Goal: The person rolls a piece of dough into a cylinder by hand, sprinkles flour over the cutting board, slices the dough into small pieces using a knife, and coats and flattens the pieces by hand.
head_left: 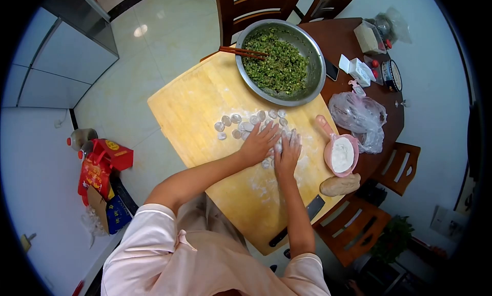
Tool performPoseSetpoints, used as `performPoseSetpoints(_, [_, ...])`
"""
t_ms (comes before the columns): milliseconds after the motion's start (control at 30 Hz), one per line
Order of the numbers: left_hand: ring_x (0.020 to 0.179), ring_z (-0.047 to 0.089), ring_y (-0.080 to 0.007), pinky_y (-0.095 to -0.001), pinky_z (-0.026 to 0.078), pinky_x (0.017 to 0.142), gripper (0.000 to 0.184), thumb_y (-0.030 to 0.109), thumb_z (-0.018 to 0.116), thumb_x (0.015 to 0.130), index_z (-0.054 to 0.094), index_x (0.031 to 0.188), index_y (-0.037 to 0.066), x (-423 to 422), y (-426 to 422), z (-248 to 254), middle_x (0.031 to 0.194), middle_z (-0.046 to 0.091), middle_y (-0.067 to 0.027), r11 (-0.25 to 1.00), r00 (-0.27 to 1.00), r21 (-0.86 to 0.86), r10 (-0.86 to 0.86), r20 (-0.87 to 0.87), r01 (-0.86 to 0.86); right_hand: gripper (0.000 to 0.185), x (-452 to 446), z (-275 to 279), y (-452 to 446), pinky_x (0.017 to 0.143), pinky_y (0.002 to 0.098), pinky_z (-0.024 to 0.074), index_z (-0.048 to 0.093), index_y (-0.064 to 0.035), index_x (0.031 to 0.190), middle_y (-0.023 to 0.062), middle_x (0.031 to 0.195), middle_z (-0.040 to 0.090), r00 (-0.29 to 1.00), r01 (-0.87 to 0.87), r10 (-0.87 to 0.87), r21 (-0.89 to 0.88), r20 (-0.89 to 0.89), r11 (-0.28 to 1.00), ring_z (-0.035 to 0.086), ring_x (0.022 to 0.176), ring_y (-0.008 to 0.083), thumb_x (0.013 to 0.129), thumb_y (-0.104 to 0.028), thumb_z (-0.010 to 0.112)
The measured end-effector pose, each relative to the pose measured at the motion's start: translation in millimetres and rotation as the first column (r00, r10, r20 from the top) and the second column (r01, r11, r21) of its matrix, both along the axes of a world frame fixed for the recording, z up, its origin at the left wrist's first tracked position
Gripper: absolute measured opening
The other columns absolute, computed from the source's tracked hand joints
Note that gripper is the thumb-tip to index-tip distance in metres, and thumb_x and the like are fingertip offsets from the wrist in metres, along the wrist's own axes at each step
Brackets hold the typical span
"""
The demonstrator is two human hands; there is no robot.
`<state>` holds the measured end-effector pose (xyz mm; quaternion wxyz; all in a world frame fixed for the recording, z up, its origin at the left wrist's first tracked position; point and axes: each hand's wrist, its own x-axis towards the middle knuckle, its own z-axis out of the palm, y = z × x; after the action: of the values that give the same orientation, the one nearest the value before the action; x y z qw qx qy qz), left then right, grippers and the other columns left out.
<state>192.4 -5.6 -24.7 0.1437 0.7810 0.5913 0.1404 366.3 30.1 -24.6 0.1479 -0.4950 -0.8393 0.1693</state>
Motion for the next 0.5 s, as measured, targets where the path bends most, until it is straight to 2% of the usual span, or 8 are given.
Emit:
performPoseSetpoints(67, [0.149,0.028,-0.0309,-0.0569,0.021,0.119,0.076,0.049,0.068,0.085,0.044,0.148,0.013,-13.9,-29.9,-14.6,0.16,0.033,-0.0117,0.994,0.997,0.078,-0.074,-0.005,0.074,0.061,11.2,7.7,-12.1,0.117,0.0618,0.0156,0.049,-0.0136,0.147,0.0226,0.159,0.03,0.998,0.016,-0.013,-0.055,0.054,0.998,0.023,0.149,0.0421,0.089,-0.022,0.067])
performPoseSetpoints(100, [0.149,0.027,-0.0314,-0.0557,0.02,0.119,0.076,0.048,0.067,0.086,0.043,0.149,0.014,-25.3,-43.5,-20.6,0.161,0.031,-0.0117,0.997,0.995,0.069,-0.05,0.085,0.044,0.062,18.8,10.9,-15.5,0.117,0.0618,0.0157,0.048,-0.0137,0.147,0.0225,0.159,0.03,0.996,0.04,-0.034,-0.069,0.084,0.997,0.023,0.149,0.0419,0.088,-0.021,0.068])
performPoseSetpoints(167, [0.15,0.026,-0.0315,-0.0557,0.02,0.119,0.074,0.048,0.066,0.087,0.044,0.149,0.013,-63.1,-57.8,-21.7,0.161,0.031,-0.0121,0.998,0.999,0.058,-0.023,0.037,0.021,0.067,30.8,4.5,-18.4,0.117,0.0618,0.0157,0.048,-0.0147,0.147,0.0216,0.158,0.032,0.986,0.11,-0.103,-0.051,0.131,0.993,0.025,0.148,0.041,0.085,-0.018,0.072])
performPoseSetpoints(200, [0.15,0.026,-0.0316,-0.0557,0.02,0.119,0.074,0.048,0.066,0.088,0.044,0.149,0.013,-75.8,-55.7,-16.7,0.161,0.031,-0.0123,0.998,1.0,0.055,-0.011,0.013,0.01,0.066,28.1,3.3,-17.9,0.117,0.0621,0.0156,0.048,-0.0149,0.147,0.0215,0.158,0.033,0.992,0.106,-0.103,-0.045,0.078,0.993,0.026,0.148,0.0411,0.086,-0.019,0.071])
performPoseSetpoints(267, [0.15,0.025,-0.0323,-0.0558,0.019,0.12,0.075,0.048,0.065,0.088,0.042,0.15,0.013,-90.4,-37.6,-4.7,0.161,0.03,-0.0132,0.99,0.991,0.051,0.131,0.008,-0.131,0.065,17.1,-0.9,-13.9,0.117,0.0627,0.0154,0.048,-0.0154,0.147,0.0213,0.156,0.036,0.994,0.104,-0.105,-0.028,-0.03,0.994,0.027,0.147,0.0413,0.087,-0.021,0.071])
performPoseSetpoints(300, [0.15,0.024,-0.0327,-0.0559,0.019,0.12,0.075,0.048,0.065,0.088,0.041,0.151,0.014,-95.3,-31.1,-1.6,0.161,0.03,-0.0136,0.978,0.979,0.047,0.205,0.006,-0.205,0.065,3.0,1.3,-10.8,0.117,0.063,0.0153,0.048,-0.0154,0.147,0.0211,0.156,0.037,0.999,0.05,-0.05,-0.018,-0.02,0.999,0.027,0.147,0.041,0.087,-0.022,0.07])
performPoseSetpoints(400, [0.15,0.023,-0.034,-0.0555,0.018,0.12,0.076,0.047,0.066,0.088,0.041,0.151,0.013,-72.4,-0.1,-17.3,0.161,0.03,-0.0147,0.959,0.958,0.048,0.274,0.084,-0.279,0.063,-39.0,-1.2,10.5,0.117,0.0639,0.0151,0.048,-0.0153,0.147,0.0206,0.153,0.041,0.996,-0.089,0.088,0.007,0.032,0.996,0.029,0.146,0.0403,0.088,-0.025,0.069])
performPoseSetpoints(500, [0.151,0.023,-0.0355,-0.0564,0.017,0.12,0.075,0.045,0.066,0.089,0.039,0.152,0.012,-28.5,7.5,-16.8,0.162,0.027,-0.0154,0.962,0.954,-0.026,0.272,0.128,-0.271,0.059,-46.5,-5.1,25.8,0.117,0.0645,0.0137,0.051,-0.0146,0.144,0.0185,0.153,0.042,0.973,-0.14,0.142,-0.026,0.184,0.99,0.03,0.146,0.0384,0.089,-0.027,0.068])
